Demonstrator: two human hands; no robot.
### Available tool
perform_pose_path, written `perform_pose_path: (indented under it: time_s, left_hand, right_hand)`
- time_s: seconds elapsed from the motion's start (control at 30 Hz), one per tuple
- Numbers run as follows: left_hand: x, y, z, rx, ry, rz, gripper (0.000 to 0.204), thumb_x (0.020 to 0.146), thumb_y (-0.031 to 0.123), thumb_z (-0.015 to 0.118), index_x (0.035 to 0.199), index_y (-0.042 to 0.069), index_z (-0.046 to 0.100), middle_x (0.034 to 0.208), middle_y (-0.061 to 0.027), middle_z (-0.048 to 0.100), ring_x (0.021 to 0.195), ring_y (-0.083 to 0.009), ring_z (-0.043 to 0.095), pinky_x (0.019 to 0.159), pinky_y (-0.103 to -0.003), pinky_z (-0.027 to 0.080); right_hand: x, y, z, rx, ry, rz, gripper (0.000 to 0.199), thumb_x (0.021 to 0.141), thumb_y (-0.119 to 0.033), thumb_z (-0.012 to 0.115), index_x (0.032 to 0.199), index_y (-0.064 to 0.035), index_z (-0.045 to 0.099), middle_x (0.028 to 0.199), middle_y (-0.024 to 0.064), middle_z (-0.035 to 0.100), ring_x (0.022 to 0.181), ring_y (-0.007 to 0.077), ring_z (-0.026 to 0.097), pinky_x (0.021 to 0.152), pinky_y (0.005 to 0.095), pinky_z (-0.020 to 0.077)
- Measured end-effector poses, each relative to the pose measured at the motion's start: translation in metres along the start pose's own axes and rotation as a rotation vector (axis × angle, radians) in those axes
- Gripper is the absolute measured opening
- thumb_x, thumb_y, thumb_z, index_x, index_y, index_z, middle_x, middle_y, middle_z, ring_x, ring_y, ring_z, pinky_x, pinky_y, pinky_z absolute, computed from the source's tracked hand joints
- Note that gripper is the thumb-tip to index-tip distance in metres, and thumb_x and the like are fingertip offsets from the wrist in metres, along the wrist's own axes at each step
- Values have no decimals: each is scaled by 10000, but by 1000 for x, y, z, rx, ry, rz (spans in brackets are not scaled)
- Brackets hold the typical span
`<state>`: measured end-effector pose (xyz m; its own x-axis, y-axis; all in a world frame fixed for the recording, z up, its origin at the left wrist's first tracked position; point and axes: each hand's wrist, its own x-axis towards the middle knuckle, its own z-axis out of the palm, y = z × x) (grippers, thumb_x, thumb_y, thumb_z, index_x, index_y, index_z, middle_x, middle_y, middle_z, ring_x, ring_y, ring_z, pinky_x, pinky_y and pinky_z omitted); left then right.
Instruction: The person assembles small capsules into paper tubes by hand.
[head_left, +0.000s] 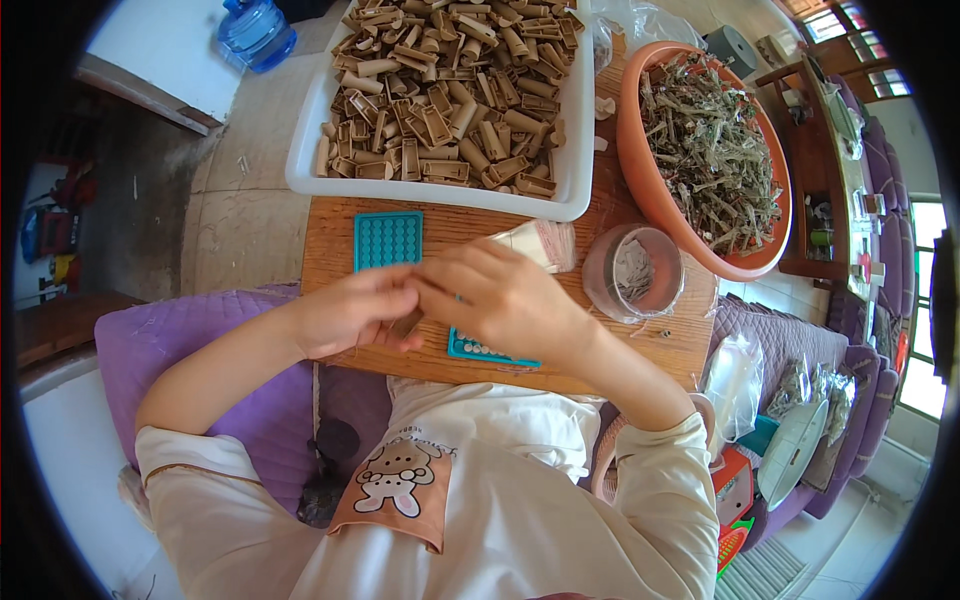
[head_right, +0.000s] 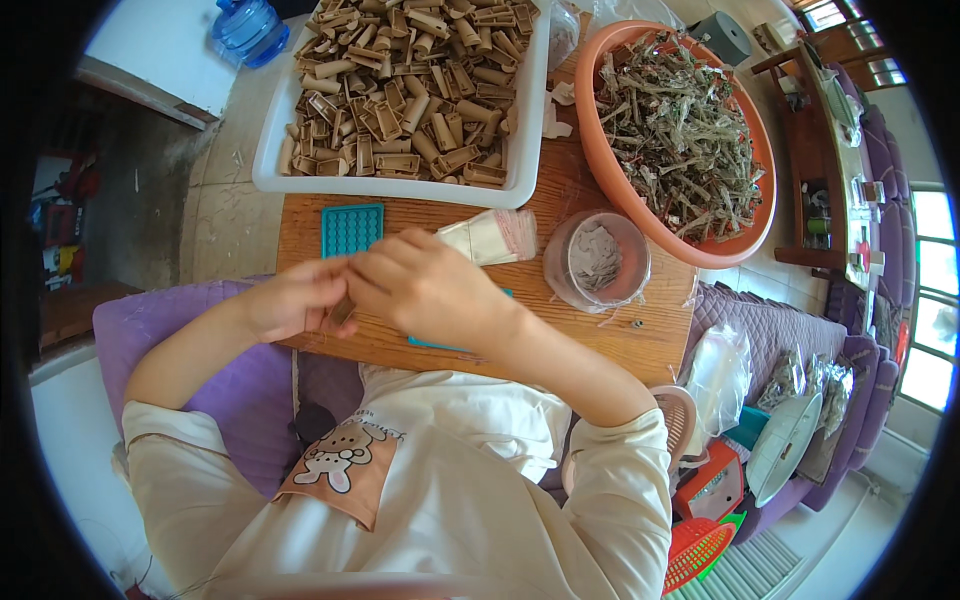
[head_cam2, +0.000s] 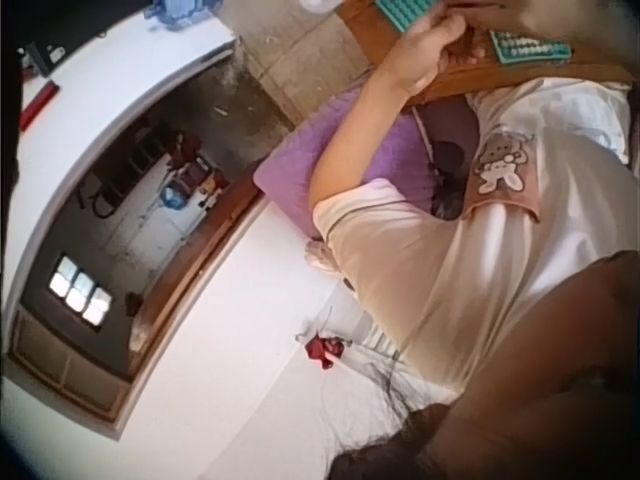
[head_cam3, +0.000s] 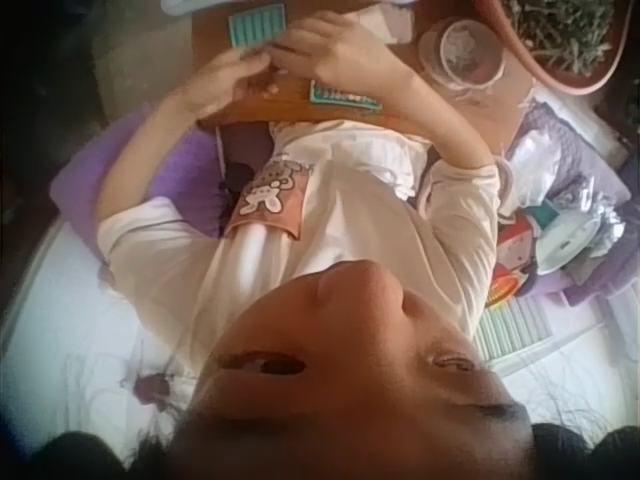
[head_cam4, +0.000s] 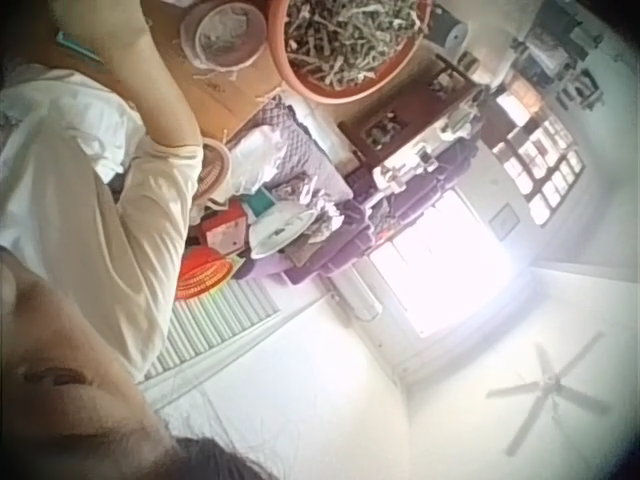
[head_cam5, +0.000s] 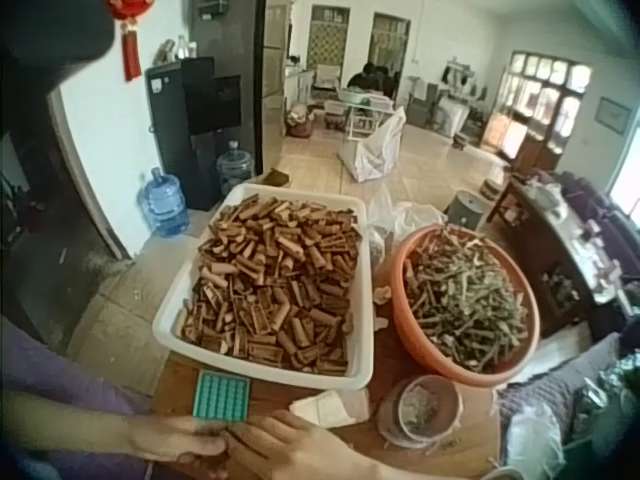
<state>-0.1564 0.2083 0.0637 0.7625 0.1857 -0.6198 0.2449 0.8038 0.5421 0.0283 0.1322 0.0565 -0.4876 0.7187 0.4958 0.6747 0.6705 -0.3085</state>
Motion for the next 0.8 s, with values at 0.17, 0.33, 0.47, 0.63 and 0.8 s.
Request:
perform_pose_path:
  time_s: [0.17,0.33,0.47,0.63,0.8]
  left_hand:
    - [-5,3,0,422,-166,-294,191,878,151,428,1031,55,491,815,-10,520,621,-53,429,559,-176,383]
    - [-6,-1,0,494,-107,-344,195,815,70,388,988,40,473,784,-24,524,595,-54,432,520,-195,375]
    - [1,-2,-1,605,-145,-331,215,789,61,378,986,29,456,770,-40,527,595,-60,437,514,-204,370]
    - [2,-7,-6,688,-164,-328,230,793,78,389,1005,23,458,766,-38,525,602,-62,431,517,-211,372]
    - [4,-4,-5,642,-116,-323,263,818,111,396,1051,19,475,761,-31,522,614,-70,430,527,-216,377]
  right_hand:
    - [-12,0,-16,92,35,248,305,621,-93,646,916,-35,593,863,66,599,770,205,587,673,303,472]
    - [-49,117,-74,-617,449,696,209,725,-155,605,912,-61,601,759,114,593,708,263,583,647,364,459]
    - [-99,186,-116,-970,453,904,198,748,-233,596,872,-82,626,804,112,602,754,266,577,688,373,451]
    - [-110,202,-129,-729,475,1083,210,752,-255,595,865,-82,633,804,80,625,753,244,592,708,348,453]
    - [-89,172,-182,-298,1209,823,182,821,-110,554,958,7,582,855,94,622,790,172,607,686,249,481]
